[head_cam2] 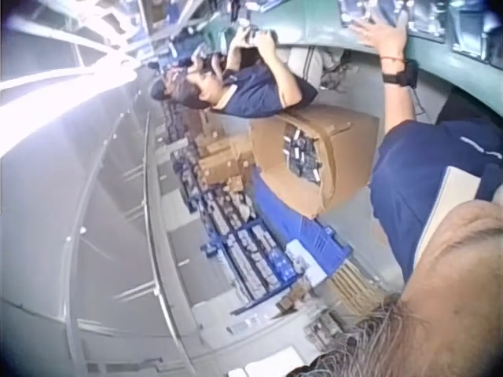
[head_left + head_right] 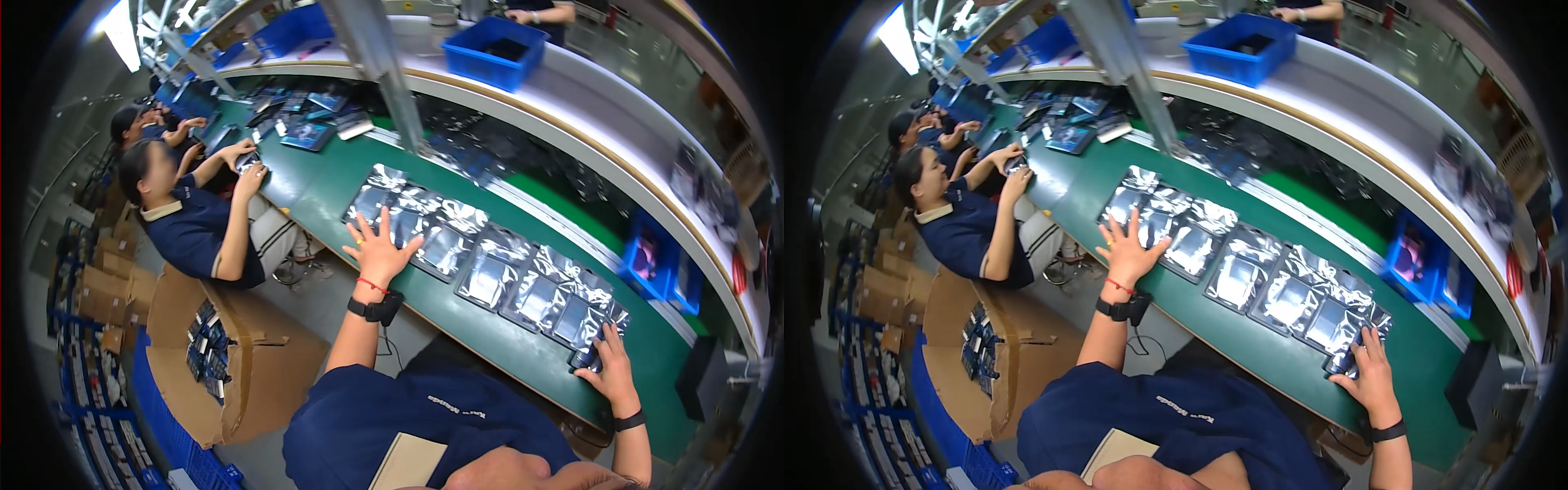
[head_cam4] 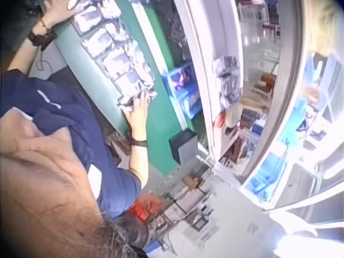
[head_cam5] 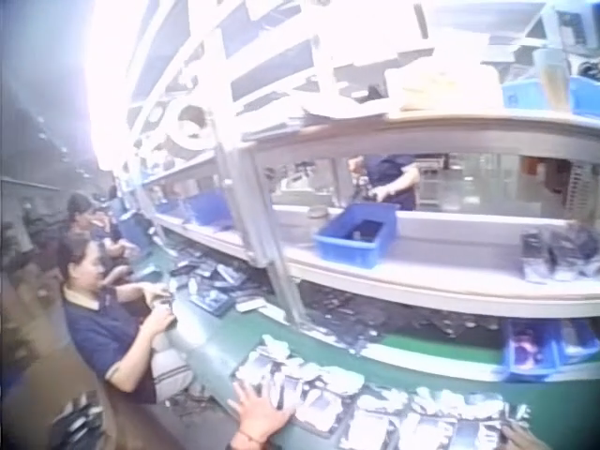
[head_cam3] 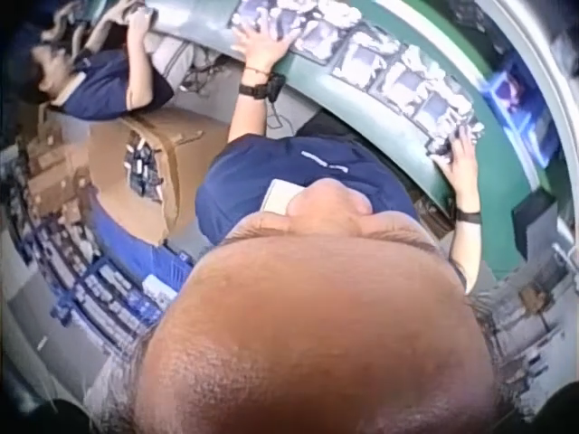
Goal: Packaging phone cases and accessories on an industrial assembly line.
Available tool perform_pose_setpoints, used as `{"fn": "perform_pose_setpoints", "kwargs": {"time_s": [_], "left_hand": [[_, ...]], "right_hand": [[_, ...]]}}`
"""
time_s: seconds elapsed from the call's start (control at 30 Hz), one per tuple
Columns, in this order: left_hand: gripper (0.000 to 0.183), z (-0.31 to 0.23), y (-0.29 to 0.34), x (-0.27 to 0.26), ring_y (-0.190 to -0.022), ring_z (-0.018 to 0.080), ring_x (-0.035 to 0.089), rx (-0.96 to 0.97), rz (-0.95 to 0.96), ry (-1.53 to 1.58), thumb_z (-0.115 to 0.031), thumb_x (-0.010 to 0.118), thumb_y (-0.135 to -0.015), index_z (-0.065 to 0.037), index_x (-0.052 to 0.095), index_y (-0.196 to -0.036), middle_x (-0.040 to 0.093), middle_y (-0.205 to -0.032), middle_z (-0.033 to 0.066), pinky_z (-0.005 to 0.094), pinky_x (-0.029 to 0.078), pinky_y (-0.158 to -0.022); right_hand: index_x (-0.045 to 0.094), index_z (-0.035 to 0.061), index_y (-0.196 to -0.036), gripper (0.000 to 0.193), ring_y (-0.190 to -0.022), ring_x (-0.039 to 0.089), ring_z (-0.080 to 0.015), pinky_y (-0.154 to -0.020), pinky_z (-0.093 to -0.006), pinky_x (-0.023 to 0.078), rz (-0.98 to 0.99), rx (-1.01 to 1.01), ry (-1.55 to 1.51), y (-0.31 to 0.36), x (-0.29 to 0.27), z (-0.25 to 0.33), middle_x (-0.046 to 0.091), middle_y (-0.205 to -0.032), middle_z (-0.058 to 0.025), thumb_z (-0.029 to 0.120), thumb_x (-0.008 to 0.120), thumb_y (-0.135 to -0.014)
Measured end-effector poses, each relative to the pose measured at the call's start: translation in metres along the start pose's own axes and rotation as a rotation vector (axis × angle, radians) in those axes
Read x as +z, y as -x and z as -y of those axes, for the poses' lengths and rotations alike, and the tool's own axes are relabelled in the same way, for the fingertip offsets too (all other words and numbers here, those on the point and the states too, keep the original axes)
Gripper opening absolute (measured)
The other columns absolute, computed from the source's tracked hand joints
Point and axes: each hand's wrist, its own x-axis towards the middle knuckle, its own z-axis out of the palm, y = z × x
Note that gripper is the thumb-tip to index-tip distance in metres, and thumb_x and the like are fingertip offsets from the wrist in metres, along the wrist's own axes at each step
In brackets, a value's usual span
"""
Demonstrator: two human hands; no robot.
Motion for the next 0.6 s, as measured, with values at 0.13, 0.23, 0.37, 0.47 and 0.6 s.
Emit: {"fn": "perform_pose_setpoints", "kwargs": {"time_s": [0.13,0.23,0.37,0.47,0.6], "left_hand": [[0.099,0.032,-0.033,-0.008,-0.135,0.0469,-0.001,-0.004,0.148,-0.006,-0.075,0.055,-0.065,-0.024,0.023,-0.143,0.008,-0.147,0.0249,0.0667,0.008,-0.1],[0.099,0.063,-0.074,-0.012,-0.135,0.0467,-0.002,0.018,0.156,-0.004,-0.076,0.053,-0.064,-0.022,0.024,-0.143,0.009,-0.146,0.0266,0.064,0.005,-0.102],[0.097,0.128,-0.15,-0.021,-0.133,0.0496,0.006,0.074,0.107,-0.043,-0.073,0.056,-0.064,-0.019,0.031,-0.14,0.02,-0.138,0.0366,0.0564,0.011,-0.106],[0.088,0.211,-0.21,-0.03,-0.125,0.0491,0.028,0.22,-0.03,0.0,-0.062,0.066,-0.064,-0.017,0.041,-0.135,0.038,-0.128,0.0347,0.0499,0.025,-0.104],[0.082,0.267,-0.264,-0.047,-0.119,0.0413,0.038,0.246,-0.021,0.043,-0.052,0.07,-0.066,-0.01,0.045,-0.131,0.046,-0.125,0.0268,0.0456,0.027,-0.102]], "right_hand": [[0.059,-0.002,-0.102,0.071,-0.123,0.037,-0.0451,-0.098,-0.0488,0.036,0.042,-0.08,0.002,-0.046,0.0,0.017,0.045,-0.126,-0.0273,0.046,0.078,-0.054],[0.06,-0.0006,-0.097,0.067,-0.119,0.041,-0.0471,-0.095,-0.0486,0.04,0.051,-0.152,0.007,-0.086,0.004,0.042,0.047,-0.124,-0.028,0.049,0.077,-0.055],[0.058,0.0005,-0.092,0.06,-0.11,0.044,-0.0438,-0.089,-0.0466,0.041,0.076,-0.279,-0.015,-0.153,0.02,0.091,0.048,-0.115,-0.0229,0.052,0.07,-0.064],[0.059,0.0035,-0.097,0.058,-0.107,0.044,-0.039,-0.081,-0.0489,0.044,0.129,-0.317,-0.006,-0.205,0.046,0.135,0.05,-0.107,-0.0188,0.05,0.071,-0.065],[0.055,0.0025,-0.103,0.065,-0.105,0.046,-0.0421,-0.07,-0.0502,0.048,0.138,-0.261,0.003,-0.255,0.067,0.188,0.051,-0.106,-0.0213,0.051,0.072,-0.063]]}}
